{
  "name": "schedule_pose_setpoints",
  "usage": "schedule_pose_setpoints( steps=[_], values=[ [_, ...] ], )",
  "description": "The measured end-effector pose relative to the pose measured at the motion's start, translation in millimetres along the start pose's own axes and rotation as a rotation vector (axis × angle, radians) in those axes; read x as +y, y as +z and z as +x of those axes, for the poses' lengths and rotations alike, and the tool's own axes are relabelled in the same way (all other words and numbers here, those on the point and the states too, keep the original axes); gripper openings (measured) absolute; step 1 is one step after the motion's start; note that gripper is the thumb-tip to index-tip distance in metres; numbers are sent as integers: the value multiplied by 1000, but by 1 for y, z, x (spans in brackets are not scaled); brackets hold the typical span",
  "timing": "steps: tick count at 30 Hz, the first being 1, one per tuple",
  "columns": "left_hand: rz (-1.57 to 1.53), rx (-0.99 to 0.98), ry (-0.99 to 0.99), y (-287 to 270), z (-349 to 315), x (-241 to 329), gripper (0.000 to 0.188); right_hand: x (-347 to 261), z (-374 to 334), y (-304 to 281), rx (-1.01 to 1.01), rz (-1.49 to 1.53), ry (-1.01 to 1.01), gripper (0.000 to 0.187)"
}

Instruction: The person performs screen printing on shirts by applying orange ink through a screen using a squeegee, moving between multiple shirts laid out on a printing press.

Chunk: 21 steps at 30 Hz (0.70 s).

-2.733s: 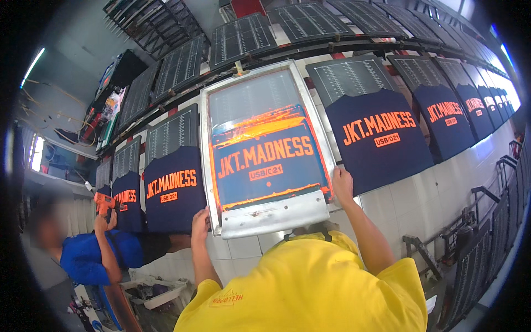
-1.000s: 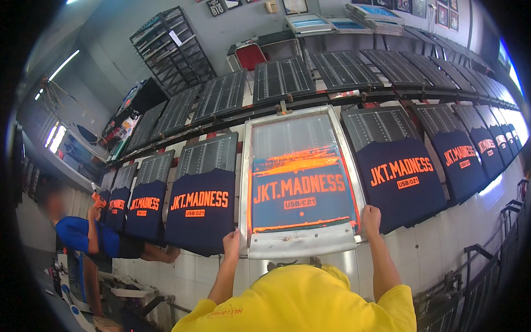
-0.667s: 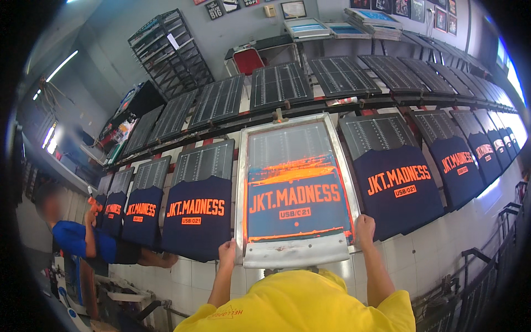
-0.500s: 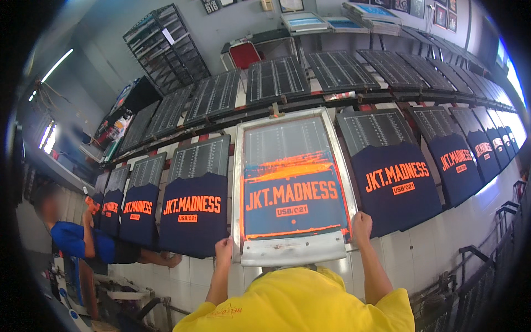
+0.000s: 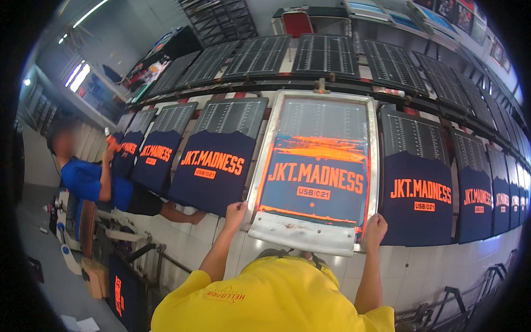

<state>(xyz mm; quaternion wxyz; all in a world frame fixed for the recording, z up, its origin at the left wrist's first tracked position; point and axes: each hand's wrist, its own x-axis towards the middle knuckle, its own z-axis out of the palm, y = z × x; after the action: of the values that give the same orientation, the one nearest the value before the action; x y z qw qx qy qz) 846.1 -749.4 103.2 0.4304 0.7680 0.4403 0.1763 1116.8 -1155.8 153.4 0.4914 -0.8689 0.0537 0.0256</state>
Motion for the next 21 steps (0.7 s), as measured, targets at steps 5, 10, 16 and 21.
schedule_pose_setpoints(
  steps=[5,10,16,21],
  values=[
    [4,-37,-43,-1,2,-1,37,-7,-6,0,79,48,-174,34],
    [-157,91,57,-5,-16,13,30,-18,-24,-2,75,-223,-647,31],
    [-342,3,70,-18,-101,55,19,-101,-116,-13,-636,-592,-1075,63],
    [-141,-271,106,-4,-146,64,21,-96,-122,1,-753,-832,-1176,71]
  ],
)
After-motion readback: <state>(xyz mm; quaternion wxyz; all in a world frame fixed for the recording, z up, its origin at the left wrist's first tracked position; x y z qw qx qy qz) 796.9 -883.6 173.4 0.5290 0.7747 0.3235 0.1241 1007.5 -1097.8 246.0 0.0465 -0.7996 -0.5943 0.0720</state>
